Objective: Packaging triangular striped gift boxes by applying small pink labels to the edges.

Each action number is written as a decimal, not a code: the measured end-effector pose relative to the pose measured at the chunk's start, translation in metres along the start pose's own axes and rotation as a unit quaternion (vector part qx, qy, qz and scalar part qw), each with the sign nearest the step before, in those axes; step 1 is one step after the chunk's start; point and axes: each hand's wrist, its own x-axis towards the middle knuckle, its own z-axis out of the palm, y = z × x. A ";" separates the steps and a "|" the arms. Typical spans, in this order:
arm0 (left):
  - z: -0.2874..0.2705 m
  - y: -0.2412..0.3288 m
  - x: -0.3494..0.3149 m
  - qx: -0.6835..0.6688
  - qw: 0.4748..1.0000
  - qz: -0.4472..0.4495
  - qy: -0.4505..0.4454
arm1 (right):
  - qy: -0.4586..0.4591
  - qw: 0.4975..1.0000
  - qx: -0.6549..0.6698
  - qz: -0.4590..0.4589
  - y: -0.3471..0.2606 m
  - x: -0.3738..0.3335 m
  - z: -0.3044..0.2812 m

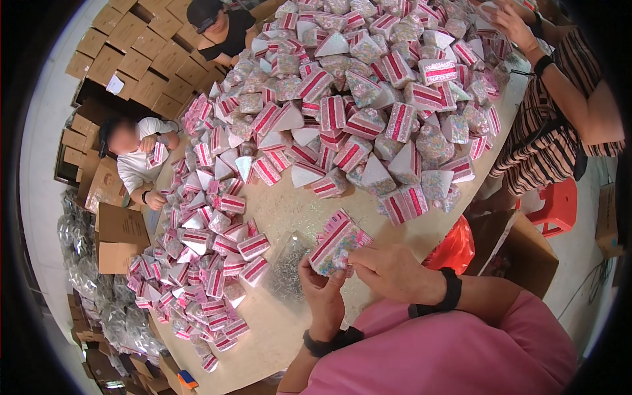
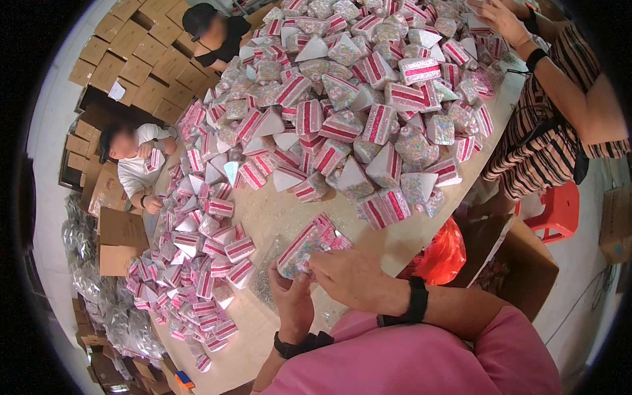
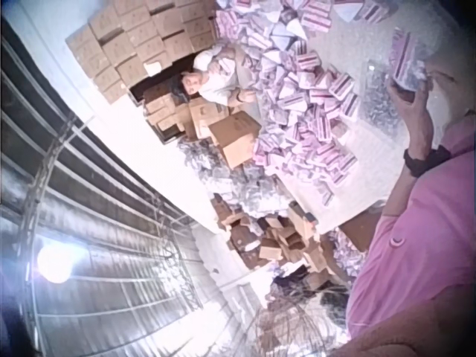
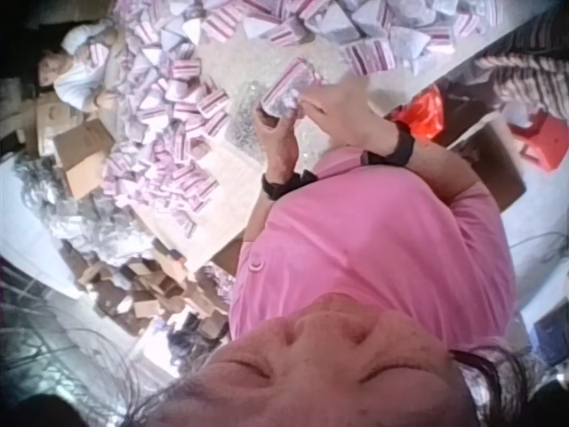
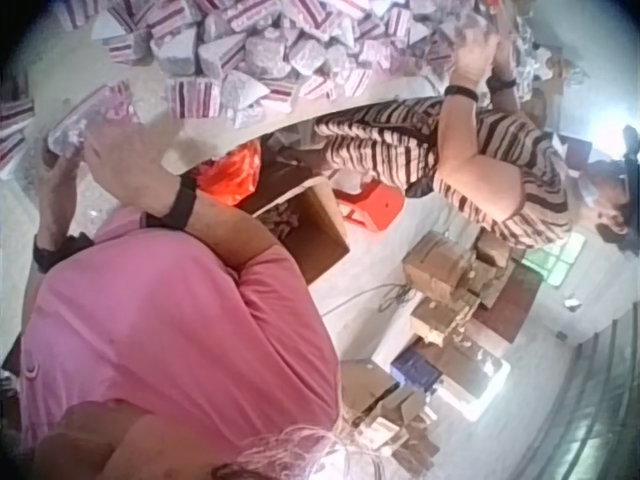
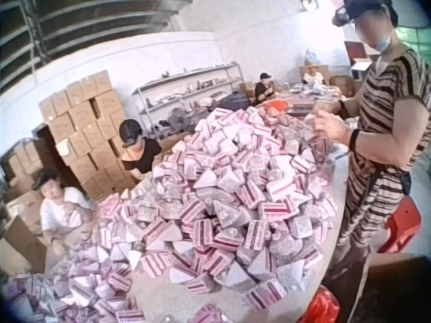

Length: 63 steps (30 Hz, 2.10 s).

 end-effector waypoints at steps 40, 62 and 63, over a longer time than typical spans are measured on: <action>-0.023 0.001 -0.017 -0.081 0.996 0.032 0.022 | -0.084 0.996 -0.002 0.029 -0.013 -0.002 0.013; -0.022 0.003 -0.014 -0.151 0.988 -0.018 0.005 | -0.127 0.992 -0.016 0.008 -0.028 0.007 0.007; -0.022 0.003 -0.014 -0.147 0.989 -0.011 0.007 | -0.124 0.992 -0.019 0.009 -0.027 0.007 0.007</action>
